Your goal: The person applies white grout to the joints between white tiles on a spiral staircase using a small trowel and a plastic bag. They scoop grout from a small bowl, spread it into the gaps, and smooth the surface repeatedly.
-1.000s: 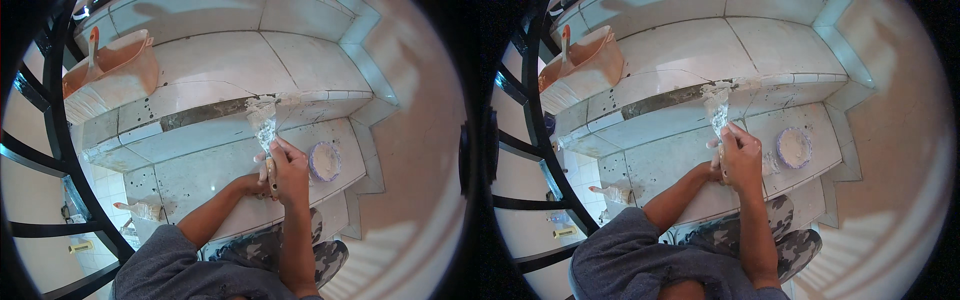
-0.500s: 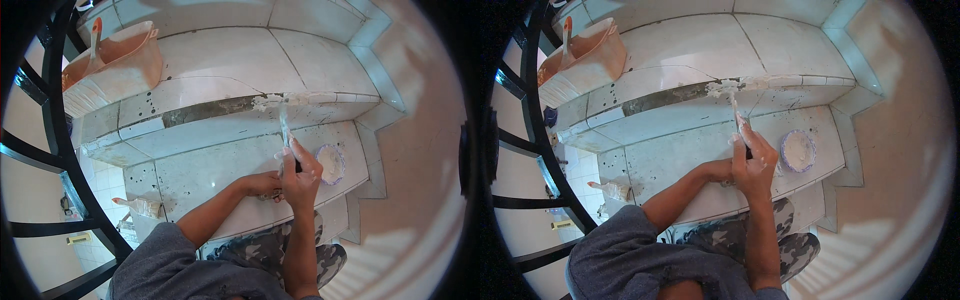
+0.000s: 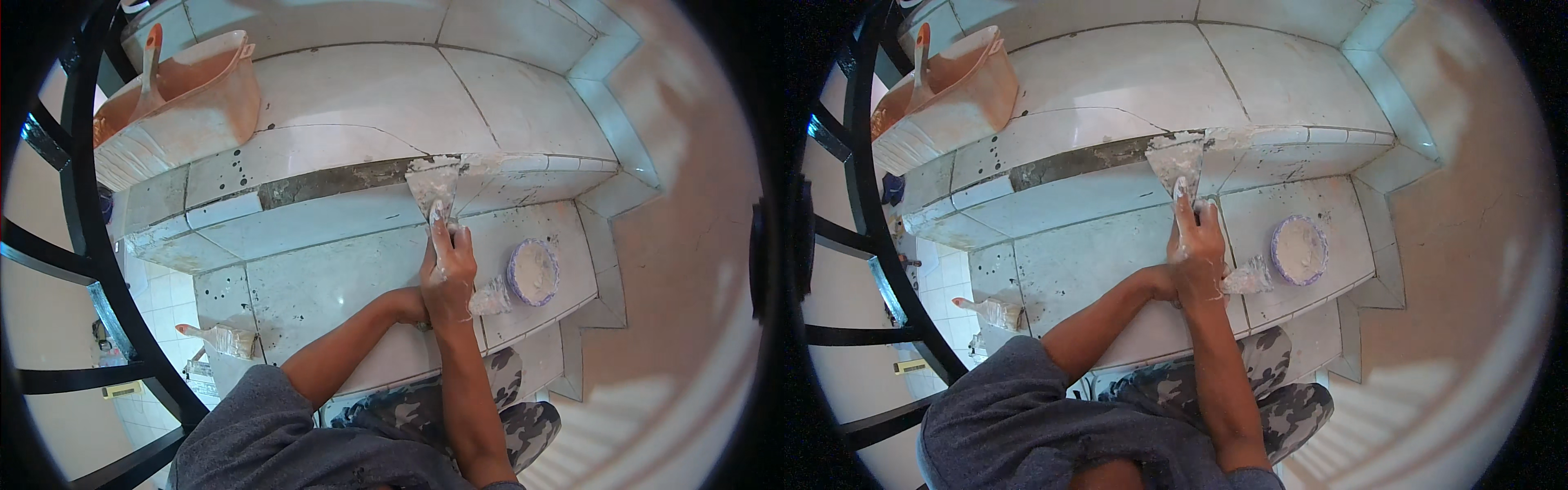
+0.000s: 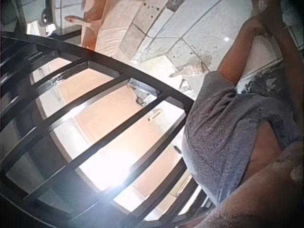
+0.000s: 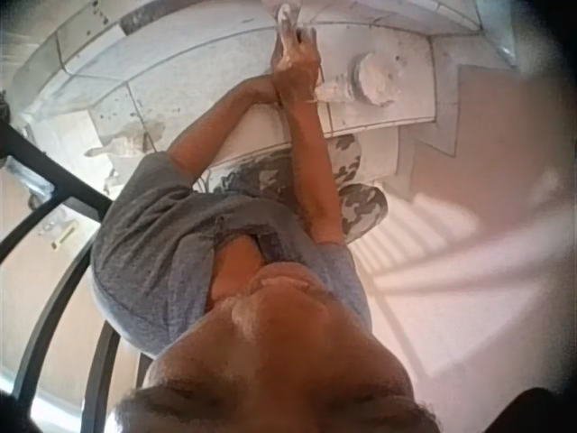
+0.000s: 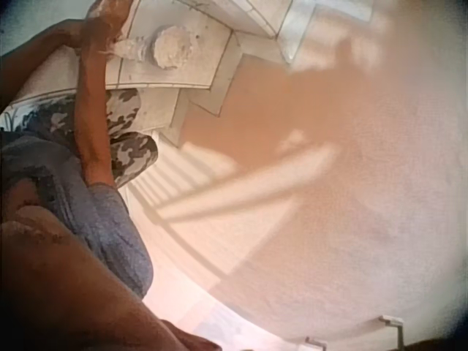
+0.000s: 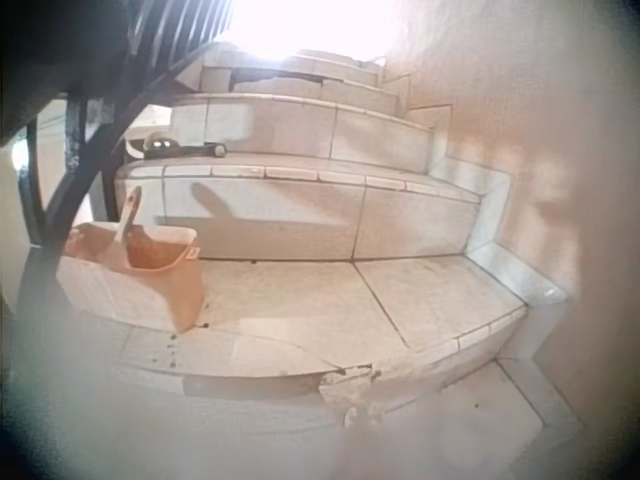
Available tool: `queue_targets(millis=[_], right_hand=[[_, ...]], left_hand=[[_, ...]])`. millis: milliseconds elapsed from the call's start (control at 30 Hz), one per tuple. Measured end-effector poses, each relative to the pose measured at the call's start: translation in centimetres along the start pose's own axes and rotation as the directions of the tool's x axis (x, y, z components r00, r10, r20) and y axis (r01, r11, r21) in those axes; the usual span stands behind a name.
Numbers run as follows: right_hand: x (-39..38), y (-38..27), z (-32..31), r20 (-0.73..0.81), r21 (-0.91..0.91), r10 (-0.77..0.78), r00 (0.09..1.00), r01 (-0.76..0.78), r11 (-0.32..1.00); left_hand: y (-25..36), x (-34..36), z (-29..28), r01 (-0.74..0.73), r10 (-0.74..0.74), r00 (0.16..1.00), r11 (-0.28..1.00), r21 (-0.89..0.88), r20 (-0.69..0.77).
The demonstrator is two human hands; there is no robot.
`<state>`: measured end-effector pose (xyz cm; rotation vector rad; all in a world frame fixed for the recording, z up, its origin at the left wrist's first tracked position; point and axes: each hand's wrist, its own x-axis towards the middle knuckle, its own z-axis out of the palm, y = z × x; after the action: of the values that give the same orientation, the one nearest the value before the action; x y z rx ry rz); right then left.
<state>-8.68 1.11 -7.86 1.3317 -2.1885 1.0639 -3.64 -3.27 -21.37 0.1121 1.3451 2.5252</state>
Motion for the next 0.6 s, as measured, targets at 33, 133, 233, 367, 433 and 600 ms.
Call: queue_targets(millis=[33, 133, 233, 367, 433, 600], right_hand=[[0.2, -0.4, 0.2, 0.014, 0.000, 0.033, 0.999, -0.033, 0.999], [0.3, -0.7, 0.0, 0.033, -0.016, 0.068, 0.997, -0.067, 0.998], [0.1, -1.0, -0.3, 0.035, -0.031, 0.069, 0.997, -0.068, 0.997], [-0.9, -1.9, -1.1, 0.051, -0.055, 0.081, 0.995, -0.078, 0.995], [-1.0, -2.0, -1.2, 0.046, -0.035, 0.102, 0.994, -0.100, 0.994], [-2.3, -1.8, -1.9, 0.088, -0.006, 0.095, 0.992, -0.095, 0.995]], left_hand=[[-0.3, 0.1, 0.2, -0.033, 0.033, 0.999, 0.999, -0.038, 0.001], [0.4, 0.5, 0.5, -0.046, 0.047, 0.999, 0.998, -0.035, 0.009], [3.1, -0.1, 1.9, -0.020, 0.020, 1.000, 0.999, 0.028, 0.001], [4.1, -0.8, 2.4, -0.007, 0.008, 1.000, 0.997, 0.072, -0.010], [4.2, -0.9, 2.4, -0.005, 0.006, 1.000, 0.996, 0.088, -0.014], [2.7, -1.2, 1.7, -0.014, 0.016, 1.000, 0.995, 0.094, -0.018]])
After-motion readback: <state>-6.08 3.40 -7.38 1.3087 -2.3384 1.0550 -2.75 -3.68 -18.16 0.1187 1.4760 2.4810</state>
